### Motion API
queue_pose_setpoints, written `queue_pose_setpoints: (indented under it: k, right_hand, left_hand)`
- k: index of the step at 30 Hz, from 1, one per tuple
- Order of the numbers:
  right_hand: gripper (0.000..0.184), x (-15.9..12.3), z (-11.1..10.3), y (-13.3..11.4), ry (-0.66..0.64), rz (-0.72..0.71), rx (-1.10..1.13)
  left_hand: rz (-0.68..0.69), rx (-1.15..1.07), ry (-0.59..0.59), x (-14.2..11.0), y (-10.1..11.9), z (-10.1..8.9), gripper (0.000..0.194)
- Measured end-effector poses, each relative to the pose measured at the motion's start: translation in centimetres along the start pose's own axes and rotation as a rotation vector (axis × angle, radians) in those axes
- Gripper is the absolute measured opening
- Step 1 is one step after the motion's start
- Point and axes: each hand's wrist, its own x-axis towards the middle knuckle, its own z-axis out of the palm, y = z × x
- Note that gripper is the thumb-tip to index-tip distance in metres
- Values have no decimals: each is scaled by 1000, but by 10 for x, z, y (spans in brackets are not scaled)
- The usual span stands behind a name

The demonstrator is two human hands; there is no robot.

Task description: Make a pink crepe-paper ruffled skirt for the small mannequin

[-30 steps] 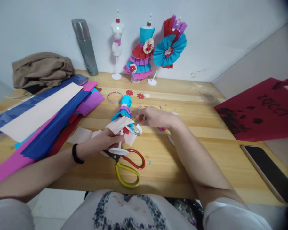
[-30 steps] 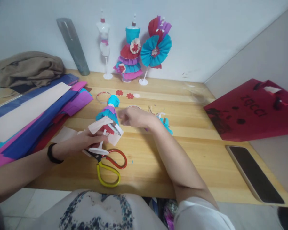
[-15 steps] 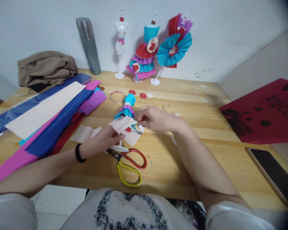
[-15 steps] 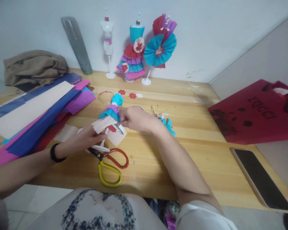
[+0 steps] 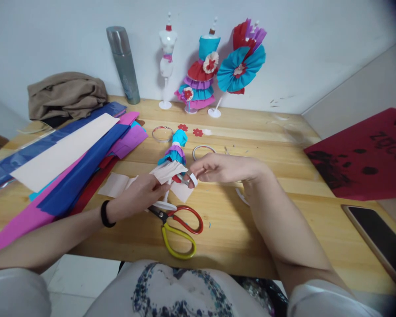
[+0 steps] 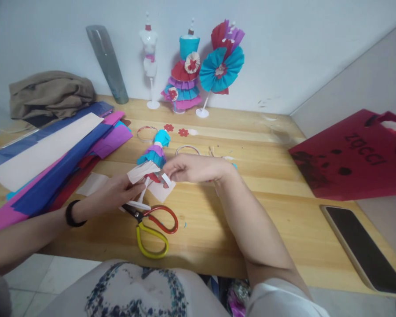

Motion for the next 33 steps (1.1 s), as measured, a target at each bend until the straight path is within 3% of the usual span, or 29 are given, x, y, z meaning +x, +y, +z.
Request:
queue_pose_setpoints:
  k: [4,10,15,19,23,28,33]
  right_hand:
    - [13,1,2,-3,8,63,116]
    - [11,2,1,-2,151,7,188]
    - [18,3,2,-1,251,2,228]
    - [26,6,5,0,338,-13,309]
    - [31,10,7,-2,420,-13,356]
    - [34,12,7,-4,488,-19,403]
    - [31,13,5,-2,545,-35,472]
  left_hand:
    - [35,5,21,0,-6,0,40]
    - [31,147,-139,-2,0,-22,31]
    - [24,218,30,-2,25,-51,32]
    - [63,195,224,3,40,-62,30]
    - [57,208,386,12,43,-55,31]
    - [182,295,472,25,33,-38,62]
    - [226,167,559,34,23,-36,59]
